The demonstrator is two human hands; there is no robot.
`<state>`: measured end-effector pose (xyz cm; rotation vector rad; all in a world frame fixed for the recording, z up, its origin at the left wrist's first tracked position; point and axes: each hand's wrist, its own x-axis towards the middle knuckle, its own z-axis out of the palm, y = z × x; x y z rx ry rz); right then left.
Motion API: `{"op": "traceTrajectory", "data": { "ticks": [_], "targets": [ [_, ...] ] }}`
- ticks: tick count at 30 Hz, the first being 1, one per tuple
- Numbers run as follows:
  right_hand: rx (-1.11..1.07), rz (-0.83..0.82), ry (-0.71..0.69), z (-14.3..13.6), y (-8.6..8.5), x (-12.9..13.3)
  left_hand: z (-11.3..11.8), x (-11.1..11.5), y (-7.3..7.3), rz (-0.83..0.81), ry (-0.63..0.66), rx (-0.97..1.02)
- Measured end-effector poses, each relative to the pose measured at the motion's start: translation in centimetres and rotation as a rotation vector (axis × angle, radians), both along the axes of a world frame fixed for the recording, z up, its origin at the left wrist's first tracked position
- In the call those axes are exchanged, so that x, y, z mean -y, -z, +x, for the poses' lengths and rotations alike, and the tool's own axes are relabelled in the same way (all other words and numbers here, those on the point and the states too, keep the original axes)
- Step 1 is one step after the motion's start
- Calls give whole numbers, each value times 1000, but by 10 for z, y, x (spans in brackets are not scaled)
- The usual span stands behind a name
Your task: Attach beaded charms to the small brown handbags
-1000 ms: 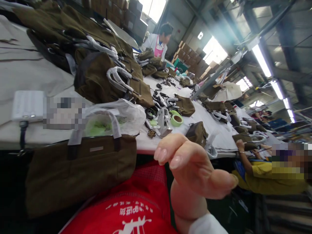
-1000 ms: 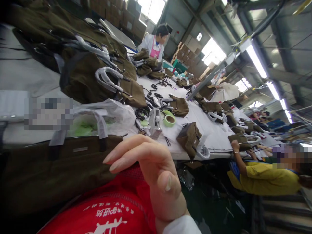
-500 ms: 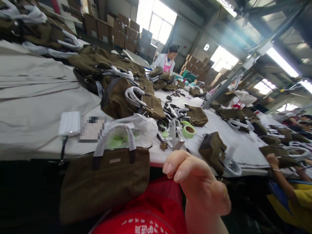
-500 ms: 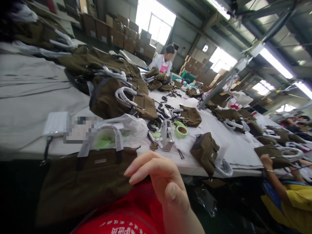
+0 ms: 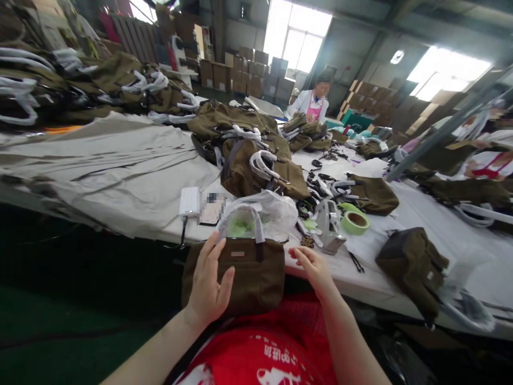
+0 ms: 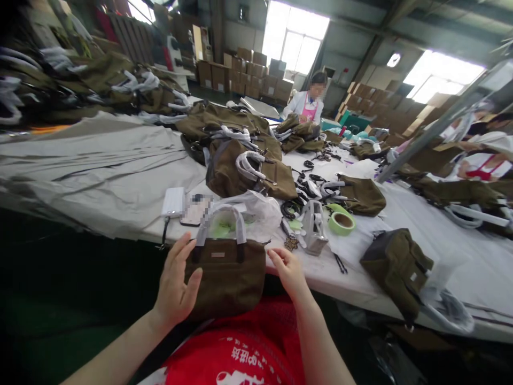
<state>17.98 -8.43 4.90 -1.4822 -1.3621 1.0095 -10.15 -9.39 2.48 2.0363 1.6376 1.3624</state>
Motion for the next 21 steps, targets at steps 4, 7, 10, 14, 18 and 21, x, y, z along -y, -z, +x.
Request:
{"op": "traceTrajectory", "data": {
  "ticks": [4, 7, 10, 14, 18, 21],
  "targets": [
    [243, -98, 63, -1, 55, -4, -28, -21, 30, -87, -341, -5],
    [368, -73, 42, -9, 72, -2, -52, -38, 47, -389, -465, 350],
    [467, -18, 59, -16, 75, -1, -65, -48, 50, -636, -435, 684],
    [392, -25, 50, -17, 76, 0, -67, -53, 38, -718, -416, 1161],
    [314, -43, 24, -11, 64, 3, -68, -46, 21, -493, -412, 1292],
    [400, 107, 181, -10, 46, 5, -77, -40, 11, -495, -255, 1195]
  ]
}}
